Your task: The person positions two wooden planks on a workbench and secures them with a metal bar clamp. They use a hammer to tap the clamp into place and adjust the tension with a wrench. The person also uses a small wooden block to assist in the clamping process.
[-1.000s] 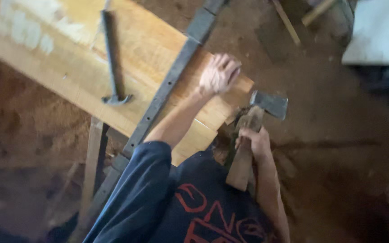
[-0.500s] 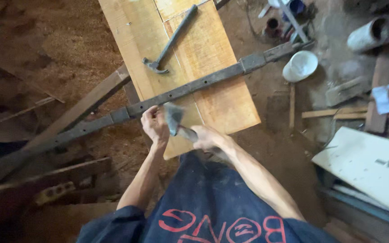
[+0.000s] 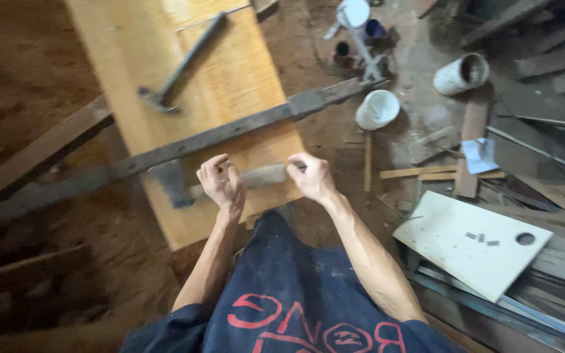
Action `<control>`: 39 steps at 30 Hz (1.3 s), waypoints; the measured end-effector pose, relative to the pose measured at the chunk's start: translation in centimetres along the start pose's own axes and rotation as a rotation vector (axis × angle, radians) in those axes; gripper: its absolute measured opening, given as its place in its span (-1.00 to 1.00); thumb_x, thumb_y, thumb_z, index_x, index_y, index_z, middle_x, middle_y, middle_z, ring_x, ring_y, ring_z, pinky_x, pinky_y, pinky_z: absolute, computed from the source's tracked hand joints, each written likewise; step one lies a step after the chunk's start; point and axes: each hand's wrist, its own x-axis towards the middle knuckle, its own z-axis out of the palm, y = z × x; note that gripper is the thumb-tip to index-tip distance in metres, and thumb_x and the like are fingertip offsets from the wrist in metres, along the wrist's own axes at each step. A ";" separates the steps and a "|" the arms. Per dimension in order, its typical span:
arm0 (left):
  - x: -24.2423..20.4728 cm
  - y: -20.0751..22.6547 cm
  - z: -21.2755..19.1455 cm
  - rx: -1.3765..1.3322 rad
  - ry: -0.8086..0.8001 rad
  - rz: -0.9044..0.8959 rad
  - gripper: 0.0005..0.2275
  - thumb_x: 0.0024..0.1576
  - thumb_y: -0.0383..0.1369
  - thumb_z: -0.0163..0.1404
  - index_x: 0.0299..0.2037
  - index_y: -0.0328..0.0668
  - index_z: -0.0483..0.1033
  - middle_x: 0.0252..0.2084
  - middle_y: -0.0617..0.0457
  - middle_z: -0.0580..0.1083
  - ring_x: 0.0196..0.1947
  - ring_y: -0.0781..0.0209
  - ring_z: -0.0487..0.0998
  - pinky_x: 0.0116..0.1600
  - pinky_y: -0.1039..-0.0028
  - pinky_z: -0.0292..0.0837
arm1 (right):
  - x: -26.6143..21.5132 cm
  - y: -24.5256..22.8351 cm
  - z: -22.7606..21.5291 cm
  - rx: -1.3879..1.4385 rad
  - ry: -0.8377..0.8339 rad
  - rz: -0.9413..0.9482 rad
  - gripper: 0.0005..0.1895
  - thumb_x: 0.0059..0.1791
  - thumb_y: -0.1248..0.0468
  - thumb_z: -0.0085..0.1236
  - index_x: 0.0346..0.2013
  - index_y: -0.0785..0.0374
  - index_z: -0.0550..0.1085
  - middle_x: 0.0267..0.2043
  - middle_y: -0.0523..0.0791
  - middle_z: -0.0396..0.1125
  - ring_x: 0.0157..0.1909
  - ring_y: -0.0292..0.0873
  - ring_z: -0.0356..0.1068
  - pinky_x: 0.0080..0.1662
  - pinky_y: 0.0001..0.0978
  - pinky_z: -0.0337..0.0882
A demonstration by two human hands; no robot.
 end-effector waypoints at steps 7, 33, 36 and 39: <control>3.5 8.2 15.6 -0.166 -0.259 0.322 -0.74 0.08 -0.49 0.16 -0.04 -0.11 0.47 -0.08 0.02 0.51 0.02 -0.01 0.49 0.16 0.18 0.30 | 7.1 9.5 -12.5 0.280 0.386 0.007 -0.87 0.05 0.36 0.20 -0.13 0.37 0.53 -0.34 -0.10 0.49 -0.35 -0.28 0.48 -0.26 -0.41 0.49; 3.4 17.0 31.2 0.551 -0.705 0.127 -0.55 -0.22 -0.04 0.34 -0.16 0.08 0.52 -0.19 0.09 0.47 -0.07 0.09 0.50 0.00 0.23 0.33 | 39.8 21.6 -19.5 0.599 -0.342 0.612 -0.73 0.02 0.07 0.23 -0.43 0.10 0.38 -0.61 -0.22 0.18 -0.59 -0.25 0.22 -0.51 -0.31 0.26; 4.0 16.8 30.8 0.549 -0.687 0.130 -0.51 -0.25 0.04 0.34 -0.18 0.09 0.52 -0.19 0.09 0.47 -0.08 0.08 0.49 0.00 0.21 0.32 | 39.9 20.0 -19.7 0.665 -0.294 0.451 -0.72 0.01 0.12 0.21 -0.50 0.09 0.35 -0.68 -0.19 0.13 -0.69 -0.19 0.14 -0.58 -0.26 0.19; 3.4 16.8 32.0 0.606 -0.726 0.146 -0.48 -0.26 0.08 0.33 -0.18 0.05 0.51 -0.19 0.07 0.47 -0.09 0.06 0.49 0.00 0.18 0.31 | 40.1 18.7 -22.4 0.777 -0.309 0.376 -0.64 0.02 0.13 0.18 -0.59 0.15 0.31 -0.69 -0.13 0.20 -0.68 -0.16 0.23 -0.58 -0.28 0.23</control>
